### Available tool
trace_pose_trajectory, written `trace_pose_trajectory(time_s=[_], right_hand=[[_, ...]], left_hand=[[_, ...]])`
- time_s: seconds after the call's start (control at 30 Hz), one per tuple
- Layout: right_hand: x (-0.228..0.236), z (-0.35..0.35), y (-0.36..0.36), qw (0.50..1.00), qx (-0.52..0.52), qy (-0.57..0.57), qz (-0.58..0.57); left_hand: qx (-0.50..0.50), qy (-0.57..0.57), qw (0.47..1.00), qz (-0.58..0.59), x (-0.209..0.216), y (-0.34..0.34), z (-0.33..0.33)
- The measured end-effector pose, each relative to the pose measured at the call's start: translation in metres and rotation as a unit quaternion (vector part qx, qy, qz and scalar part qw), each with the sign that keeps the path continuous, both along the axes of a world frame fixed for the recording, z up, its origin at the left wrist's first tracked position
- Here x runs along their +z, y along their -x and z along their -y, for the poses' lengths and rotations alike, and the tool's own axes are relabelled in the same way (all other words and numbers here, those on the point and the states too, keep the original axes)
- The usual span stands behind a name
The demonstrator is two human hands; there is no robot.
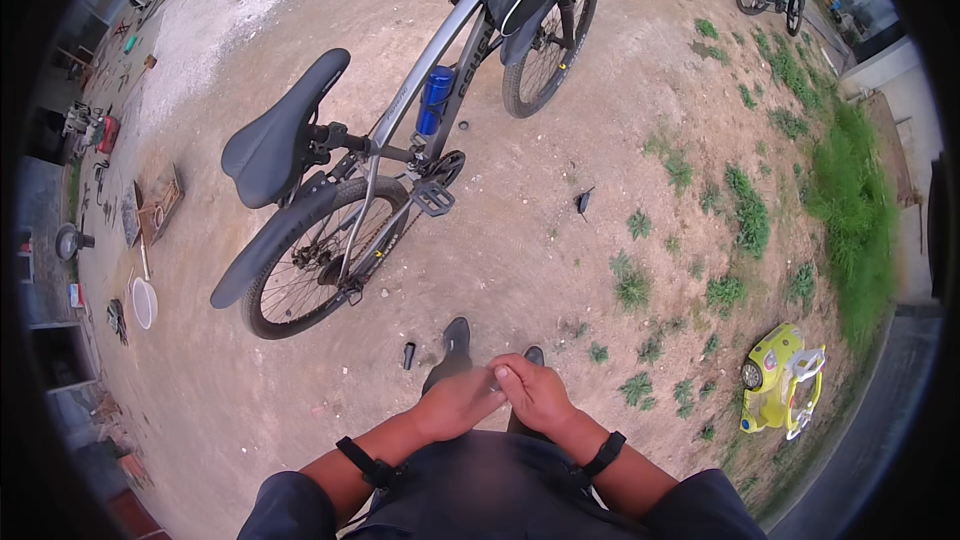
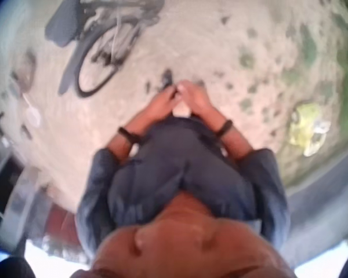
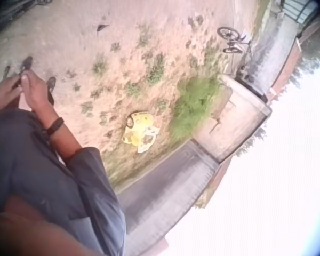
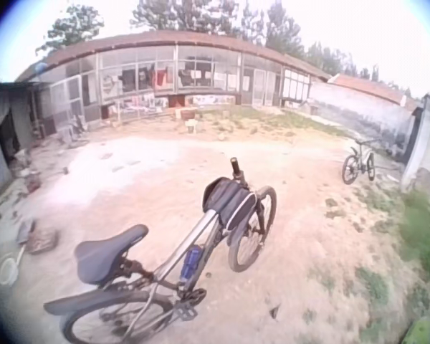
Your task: The person assembles a bicycle handlebar by inserting a cylindrical stem into the steerer tube, securing it with a rubber ring, and attaching the handlebar with a clamp. The person then picks up and installs additional components onto the handlebar.
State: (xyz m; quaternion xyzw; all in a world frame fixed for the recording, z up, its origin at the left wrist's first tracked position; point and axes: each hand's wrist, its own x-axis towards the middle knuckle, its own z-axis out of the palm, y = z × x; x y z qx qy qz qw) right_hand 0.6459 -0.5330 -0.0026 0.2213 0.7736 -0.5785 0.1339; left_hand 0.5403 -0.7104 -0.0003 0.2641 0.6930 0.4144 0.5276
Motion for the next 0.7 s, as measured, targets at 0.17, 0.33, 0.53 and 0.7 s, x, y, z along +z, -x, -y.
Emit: trace_pose_trajectory(time_s=[0.17, 0.33, 0.53, 0.7], right_hand=[[0.048, 0.014, 0.020, 0.972, 0.107, -0.087, -0.190], [0.086, 0.039, 0.024, 0.909, 0.173, -0.065, -0.373], [0.100, 0.057, 0.001, 0.887, 0.211, -0.066, -0.406], [0.101, 0.083, -0.011, 0.926, 0.214, -0.009, -0.311]], left_hand=[[0.136, -0.046, 0.946, 0.290, 0.043, -0.005, 0.038], [0.275, -0.171, 0.786, 0.527, 0.080, -0.058, 0.073], [0.319, -0.171, 0.814, 0.454, 0.113, -0.100, 0.090], [0.342, -0.148, 0.875, 0.307, 0.129, -0.117, 0.110]])
